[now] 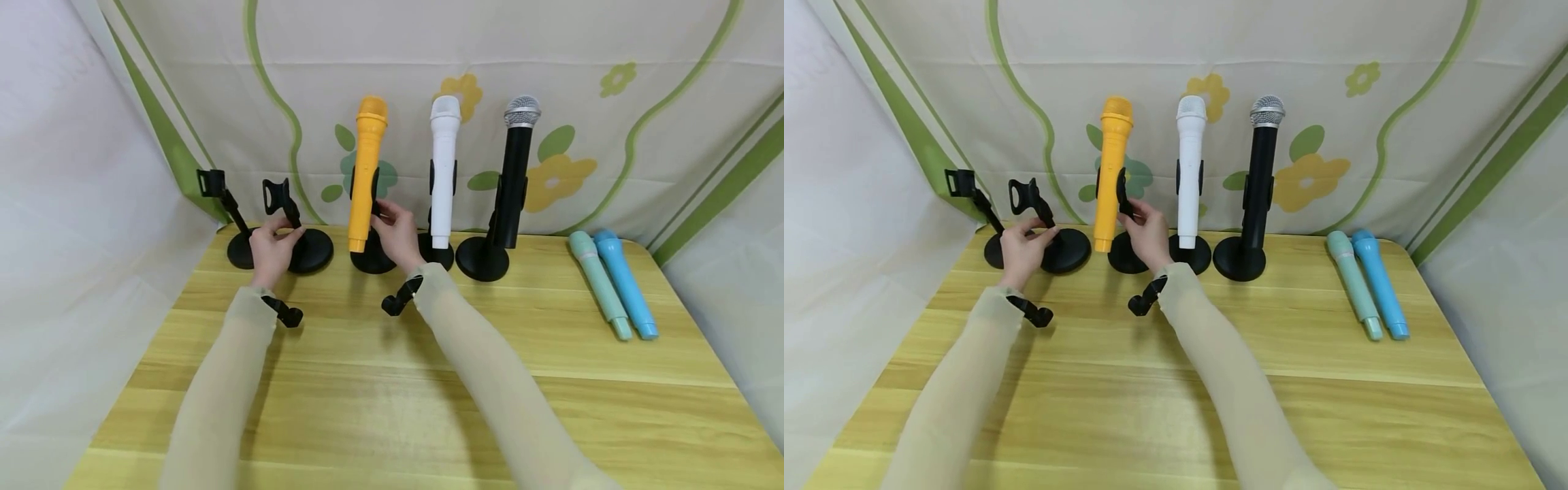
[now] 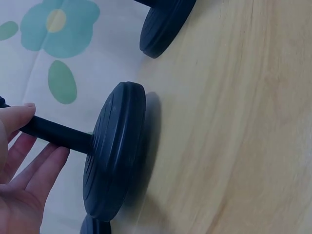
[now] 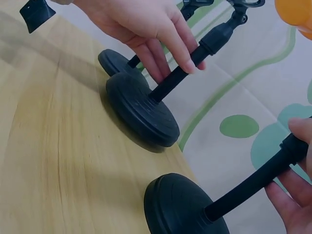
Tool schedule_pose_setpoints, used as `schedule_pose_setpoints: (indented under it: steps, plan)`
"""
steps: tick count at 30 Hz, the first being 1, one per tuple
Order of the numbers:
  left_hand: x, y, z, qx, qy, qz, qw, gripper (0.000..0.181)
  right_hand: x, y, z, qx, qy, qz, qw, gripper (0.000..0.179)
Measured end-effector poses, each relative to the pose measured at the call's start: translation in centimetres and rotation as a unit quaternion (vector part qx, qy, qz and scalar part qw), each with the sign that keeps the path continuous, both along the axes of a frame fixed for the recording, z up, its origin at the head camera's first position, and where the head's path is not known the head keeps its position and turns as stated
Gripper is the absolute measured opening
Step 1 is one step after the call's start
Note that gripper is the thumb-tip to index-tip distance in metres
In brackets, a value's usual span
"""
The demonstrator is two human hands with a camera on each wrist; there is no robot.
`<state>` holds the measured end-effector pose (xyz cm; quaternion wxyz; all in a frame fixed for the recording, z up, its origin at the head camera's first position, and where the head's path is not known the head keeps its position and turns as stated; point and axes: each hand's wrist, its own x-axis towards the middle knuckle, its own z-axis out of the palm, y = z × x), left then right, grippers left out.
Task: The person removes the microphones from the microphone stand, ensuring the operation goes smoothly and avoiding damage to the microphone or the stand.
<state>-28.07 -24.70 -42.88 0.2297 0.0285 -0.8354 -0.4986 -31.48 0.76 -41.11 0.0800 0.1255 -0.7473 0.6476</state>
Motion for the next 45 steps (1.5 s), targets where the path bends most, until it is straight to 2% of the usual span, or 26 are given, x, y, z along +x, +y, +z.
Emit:
schedule_pose_setpoints:
  steps: [15, 28, 38, 45]
  plan:
    - [-0.8, -0.1, -0.9, -0.002, -0.019, 0.007, 0.9998, 0.021, 0.3, 0.4, 0.2, 0.02, -0.012, 0.0, 0.9997, 0.04]
    - [-1.1, -0.5, -0.9, -0.01, -0.035, 0.007, 0.9993, 0.025, 0.5, 0.5, 0.1, 0.023, -0.004, 0.002, 0.9997, 0.04]
    - [-1.1, -0.4, -0.8, -0.014, -0.054, 0.008, 0.9984, 0.028, 1.6, 0.8, 1.4, 0.022, 0.015, 0.015, 0.9995, 0.04]
    - [-1.1, -0.8, -0.9, -0.005, -0.063, 0.0, 0.998, 0.032, 2.8, 1.1, 1.5, 0.009, 0.046, 0.04, 0.9981, 0.039]
